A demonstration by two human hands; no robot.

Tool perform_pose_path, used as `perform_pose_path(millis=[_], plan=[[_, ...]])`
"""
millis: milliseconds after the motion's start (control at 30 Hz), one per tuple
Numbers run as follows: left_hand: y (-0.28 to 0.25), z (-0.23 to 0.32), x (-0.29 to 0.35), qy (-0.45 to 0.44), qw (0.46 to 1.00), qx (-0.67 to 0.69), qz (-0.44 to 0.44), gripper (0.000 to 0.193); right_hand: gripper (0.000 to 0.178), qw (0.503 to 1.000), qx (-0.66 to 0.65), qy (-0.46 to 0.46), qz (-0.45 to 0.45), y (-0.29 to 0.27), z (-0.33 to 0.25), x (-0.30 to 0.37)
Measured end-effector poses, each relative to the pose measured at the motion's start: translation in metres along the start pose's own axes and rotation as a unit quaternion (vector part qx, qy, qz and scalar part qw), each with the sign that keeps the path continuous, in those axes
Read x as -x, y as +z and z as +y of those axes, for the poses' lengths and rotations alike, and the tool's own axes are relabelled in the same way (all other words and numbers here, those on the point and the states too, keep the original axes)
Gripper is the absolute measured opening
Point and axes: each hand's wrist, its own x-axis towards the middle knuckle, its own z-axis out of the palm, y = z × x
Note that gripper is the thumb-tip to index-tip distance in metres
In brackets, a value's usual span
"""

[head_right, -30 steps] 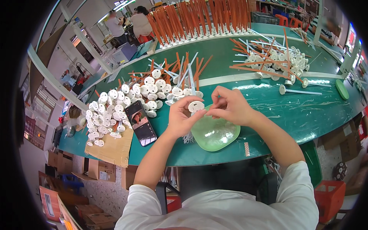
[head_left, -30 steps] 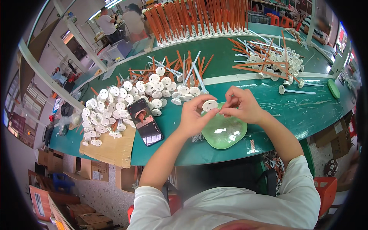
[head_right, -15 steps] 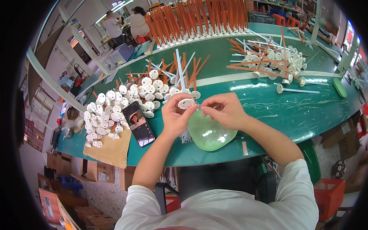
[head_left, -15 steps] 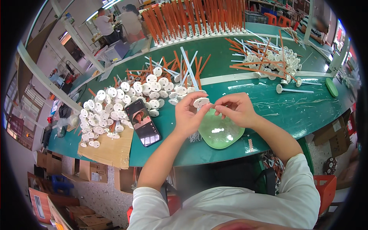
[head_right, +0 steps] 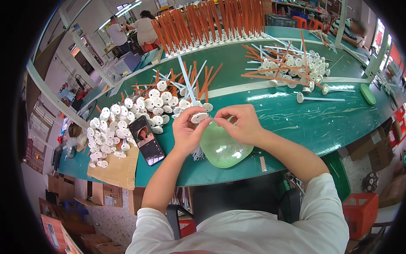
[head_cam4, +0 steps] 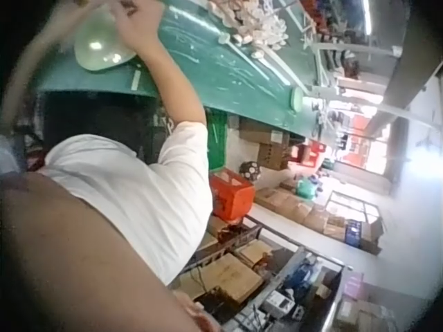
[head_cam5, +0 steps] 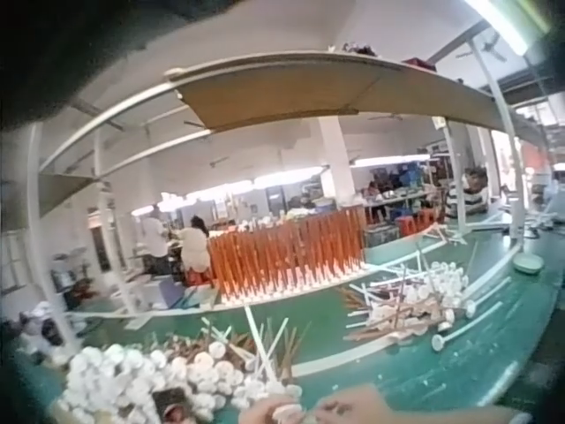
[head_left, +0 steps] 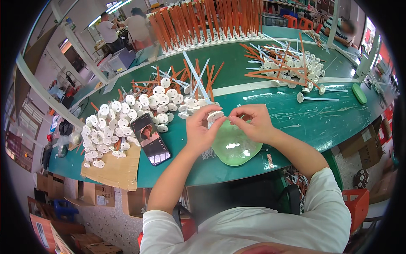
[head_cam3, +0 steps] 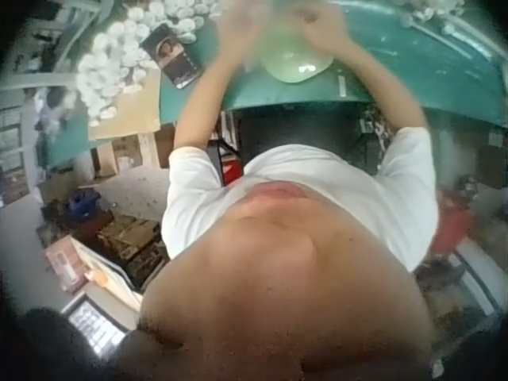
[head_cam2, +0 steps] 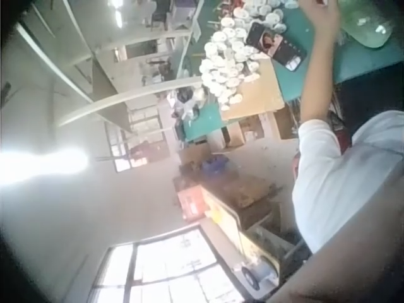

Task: Assembling small white plastic components with thin wire stems at a manual workstation.

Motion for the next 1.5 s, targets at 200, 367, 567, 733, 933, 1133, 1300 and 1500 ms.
perform_pose_path(millis=[200, 367, 567, 733, 933, 1133, 1300, 1500], plan=[[0.002, 0.003, 0.001, 0.006, 0.995, 0.072, -0.061, 0.047, 0.008, 0.996, 0.017, -0.041, 0.072, -0.002, -0.003, 0.001], [-0.002, 0.010, -0.005, -0.041, 0.987, 0.118, -0.099, 0.050, 0.005, 0.969, 0.091, -0.153, 0.172, -0.002, -0.011, -0.003], [0.007, 0.001, -0.003, -0.027, 0.989, 0.118, -0.082, 0.047, 0.009, 0.926, 0.188, -0.268, 0.186, 0.010, -0.007, -0.001], [0.013, -0.003, 0.001, -0.039, 0.989, 0.121, -0.072, 0.046, 0.010, 0.927, 0.194, -0.260, 0.187, 0.011, -0.006, 0.002], [0.023, -0.003, 0.004, -0.074, 0.986, 0.141, -0.042, 0.044, 0.012, 0.916, 0.230, -0.275, 0.181, 0.011, -0.008, 0.005], [0.025, -0.004, 0.004, -0.114, 0.971, 0.207, -0.029, 0.044, 0.014, 0.914, 0.248, -0.266, 0.180, 0.017, -0.007, 0.003], [0.021, -0.003, 0.001, -0.124, 0.974, 0.189, -0.035, 0.045, 0.016, 0.914, 0.253, -0.261, 0.179, 0.022, 0.003, -0.002], [0.011, 0.000, -0.008, 0.023, 0.998, 0.038, -0.037, 0.041, 0.020, 0.914, 0.192, -0.301, 0.191, 0.014, 0.000, -0.002]])
